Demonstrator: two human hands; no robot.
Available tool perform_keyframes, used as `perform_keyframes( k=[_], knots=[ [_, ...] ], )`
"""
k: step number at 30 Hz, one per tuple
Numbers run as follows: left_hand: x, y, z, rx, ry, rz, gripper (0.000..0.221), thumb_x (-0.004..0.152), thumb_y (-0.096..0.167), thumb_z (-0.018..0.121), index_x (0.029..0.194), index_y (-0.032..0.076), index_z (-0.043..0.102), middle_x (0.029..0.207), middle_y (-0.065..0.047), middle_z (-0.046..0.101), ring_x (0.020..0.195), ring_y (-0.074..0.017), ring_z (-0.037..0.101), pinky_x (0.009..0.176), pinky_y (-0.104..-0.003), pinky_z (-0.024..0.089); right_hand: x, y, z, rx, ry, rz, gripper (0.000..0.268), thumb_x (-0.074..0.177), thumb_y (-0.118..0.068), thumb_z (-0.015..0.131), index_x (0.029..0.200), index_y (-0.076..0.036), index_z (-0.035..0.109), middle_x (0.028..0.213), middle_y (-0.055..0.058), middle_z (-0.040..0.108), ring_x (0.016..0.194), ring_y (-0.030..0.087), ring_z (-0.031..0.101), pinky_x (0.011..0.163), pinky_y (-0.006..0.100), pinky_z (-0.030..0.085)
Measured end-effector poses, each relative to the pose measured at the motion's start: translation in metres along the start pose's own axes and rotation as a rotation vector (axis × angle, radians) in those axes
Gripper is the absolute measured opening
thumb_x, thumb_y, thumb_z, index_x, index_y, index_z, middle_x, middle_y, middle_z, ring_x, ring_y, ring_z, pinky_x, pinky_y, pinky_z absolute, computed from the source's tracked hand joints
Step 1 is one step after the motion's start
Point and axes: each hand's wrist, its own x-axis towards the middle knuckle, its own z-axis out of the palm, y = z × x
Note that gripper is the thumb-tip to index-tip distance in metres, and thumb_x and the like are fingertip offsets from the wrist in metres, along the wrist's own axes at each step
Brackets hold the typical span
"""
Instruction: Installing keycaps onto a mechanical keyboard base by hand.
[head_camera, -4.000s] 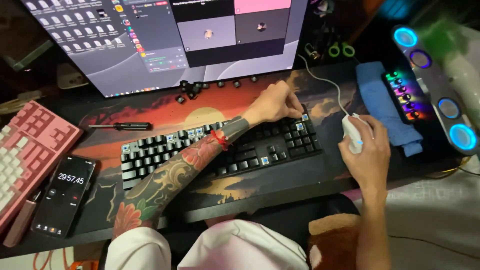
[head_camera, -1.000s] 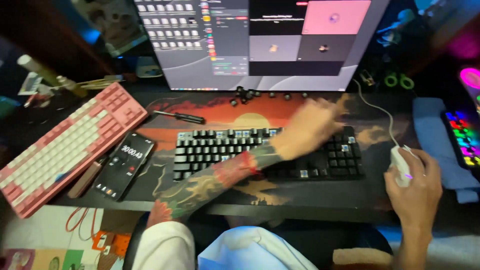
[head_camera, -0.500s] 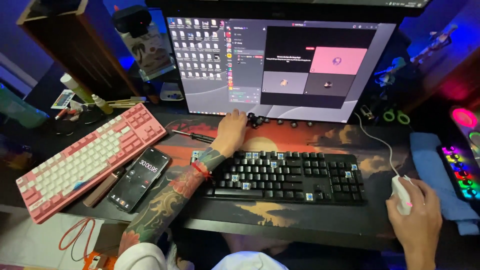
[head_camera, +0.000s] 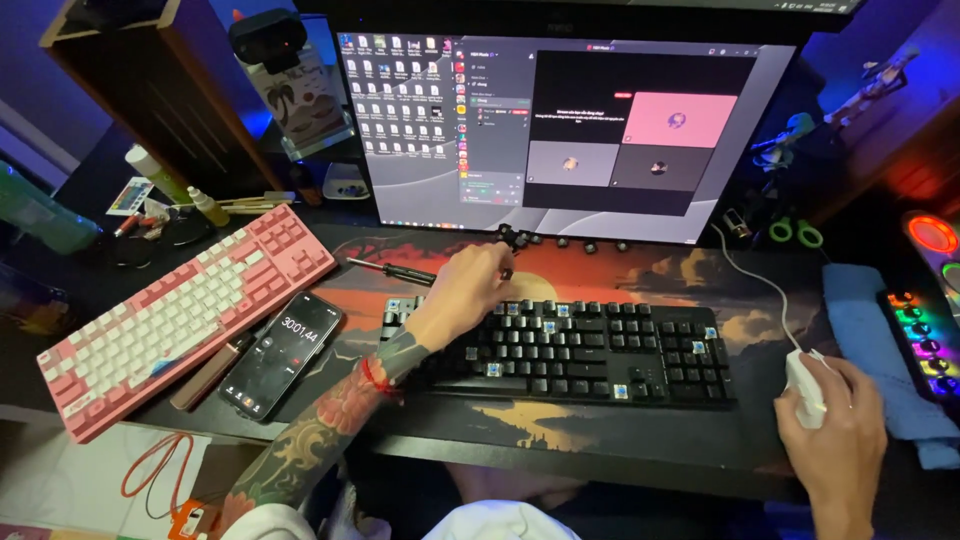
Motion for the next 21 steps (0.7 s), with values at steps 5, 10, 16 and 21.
perform_keyframes(
  k=[5,10,16,21],
  knots=[
    [-0.004,-0.010,0.000,-0.026,-0.006,-0.043,0.025,0.107,0.017,0.081,0.129,0.010,0.072,0.113,-0.016,0.086,0.100,-0.0471,0.076,0.078,-0.056,0.053,0.000,-0.006,-0.003,0.012,0.004,0.008,0.056,0.111,-0.006,0.083,0.166,-0.006,0.087,0.165,0.023,0.075,0.148,0.047,0.071,0.111,0.064,0.066],
    [0.001,-0.022,-0.001,-0.109,0.025,-0.045,0.024,0.103,0.015,0.082,0.125,0.013,0.072,0.127,-0.011,0.088,0.106,-0.0469,0.078,0.082,-0.054,0.052,0.002,-0.006,-0.003,0.019,0.007,0.025,0.055,0.110,-0.007,0.082,0.165,-0.007,0.087,0.165,0.023,0.074,0.149,0.047,0.071,0.112,0.066,0.065],
    [0.015,-0.031,0.006,-0.176,0.013,-0.072,0.022,0.098,0.011,0.081,0.120,0.012,0.082,0.120,-0.012,0.090,0.107,-0.0382,0.084,0.086,-0.051,0.061,0.002,-0.008,-0.005,0.018,0.003,0.006,0.053,0.113,-0.006,0.081,0.166,-0.006,0.087,0.164,0.022,0.075,0.151,0.046,0.071,0.112,0.065,0.066],
    [0.032,-0.049,0.027,-0.214,-0.005,-0.036,0.036,0.091,0.003,0.065,0.121,0.009,0.082,0.119,-0.015,0.090,0.116,-0.0399,0.079,0.094,-0.052,0.060,0.000,0.003,0.004,0.010,0.006,0.005,0.052,0.114,-0.007,0.082,0.165,-0.006,0.088,0.165,0.022,0.075,0.147,0.048,0.072,0.113,0.065,0.065]
  ],
)
